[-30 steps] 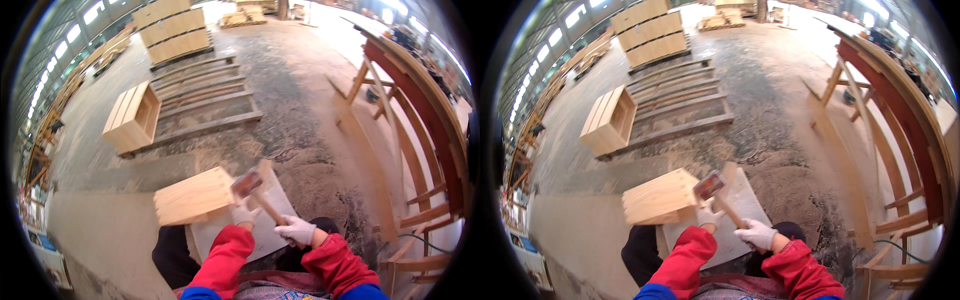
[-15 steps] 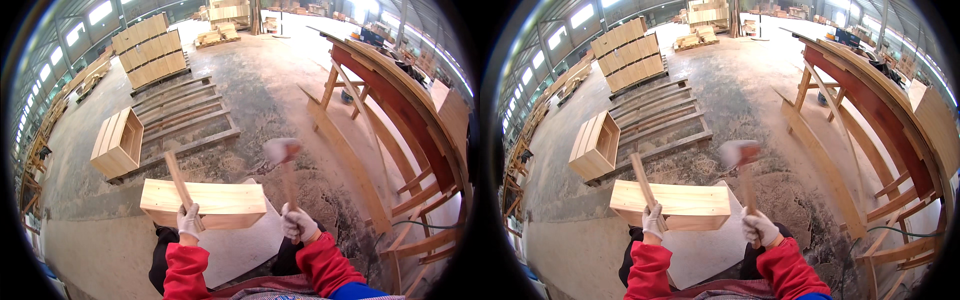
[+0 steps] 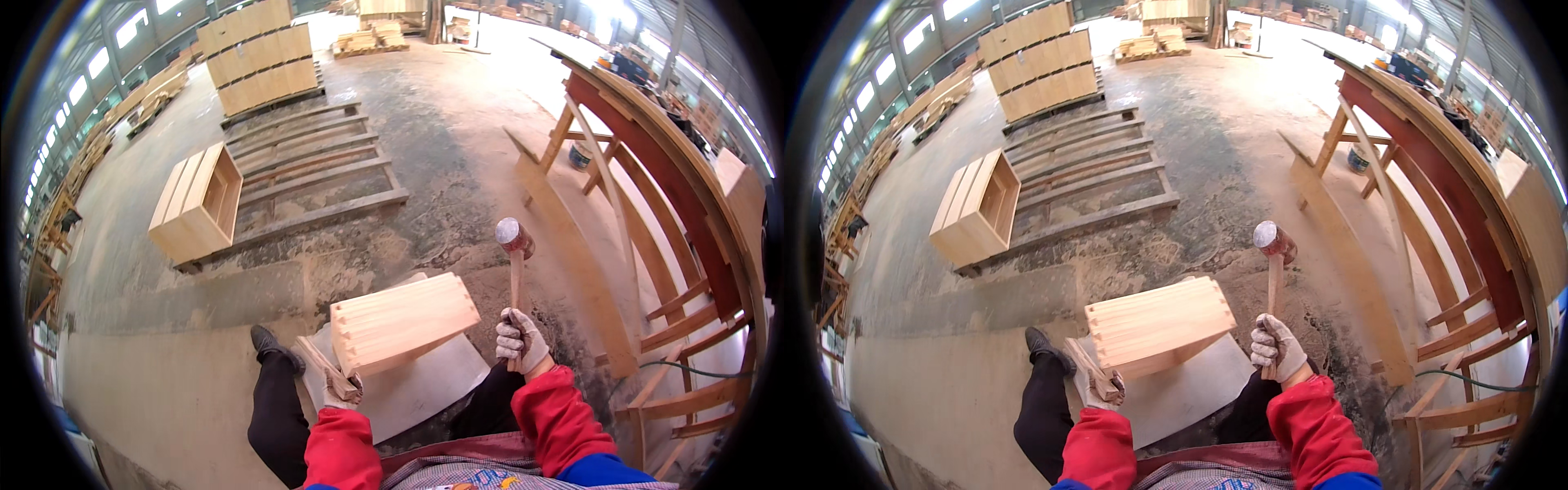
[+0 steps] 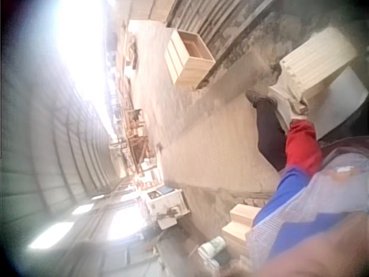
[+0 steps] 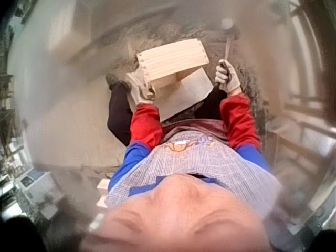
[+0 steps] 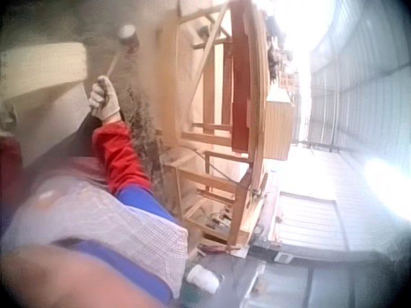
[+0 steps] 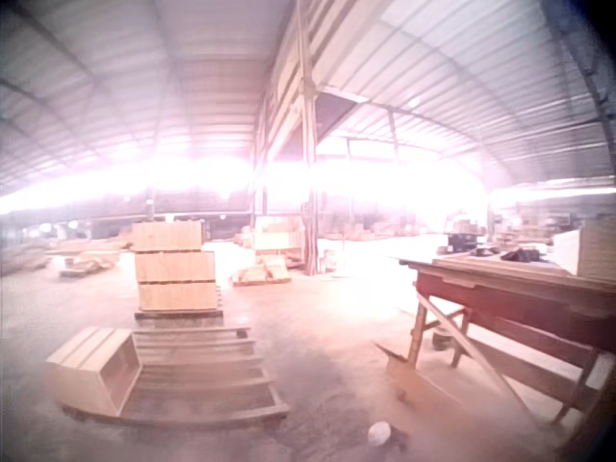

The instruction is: The person assembles a wooden box by hammering wooden pieces into place using a mallet. They then use a hammer to drive nails into the box and smooth the surface with a cloth.

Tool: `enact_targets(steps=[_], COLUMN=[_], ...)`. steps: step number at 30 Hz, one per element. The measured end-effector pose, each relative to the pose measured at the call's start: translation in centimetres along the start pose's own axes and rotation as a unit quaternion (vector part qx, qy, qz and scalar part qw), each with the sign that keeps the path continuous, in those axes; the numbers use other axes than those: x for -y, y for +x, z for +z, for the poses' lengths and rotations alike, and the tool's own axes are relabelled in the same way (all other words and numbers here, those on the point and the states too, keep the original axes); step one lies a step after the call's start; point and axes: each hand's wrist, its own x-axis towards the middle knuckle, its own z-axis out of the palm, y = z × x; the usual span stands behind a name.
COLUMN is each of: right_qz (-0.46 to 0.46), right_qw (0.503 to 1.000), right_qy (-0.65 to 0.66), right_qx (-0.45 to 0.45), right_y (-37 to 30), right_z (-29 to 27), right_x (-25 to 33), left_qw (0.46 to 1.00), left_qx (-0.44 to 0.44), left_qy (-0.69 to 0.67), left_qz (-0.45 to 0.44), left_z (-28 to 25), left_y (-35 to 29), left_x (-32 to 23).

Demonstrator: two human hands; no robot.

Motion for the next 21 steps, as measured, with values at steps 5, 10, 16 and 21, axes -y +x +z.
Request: enact_targets(steps=[5,10,16,21], right_qz=[0.08,0.165,0.195,0.201], right_qw=[0.982,0.93,0.895,0.878], right_qy=[-0.136,-0.274,-0.342,-0.385], right_qx=[-0.104,-0.183,-0.21,-0.201], right_y=[2.1,4.8,4.2,3.5], right_z=[0.2,1.6,3.0,3.4], right_x=[-1.1,-3.5,-3.9,-3.8], left_qw=[0.976,0.958,0.969,0.987], left_qx=[-0.054,0.081,0.024,-0.153], left_qy=[-0.161,-0.156,-0.135,-0.025], left_qz=[-0.138,-0.228,-0.207,-0.027], left_z=[-2.1,-3.8,-3.0,-2.4], left_y=[-1.1,-1.6,-1.0,-1.0], left_x=[-3.2,-4.8,-5.5,-7.1])
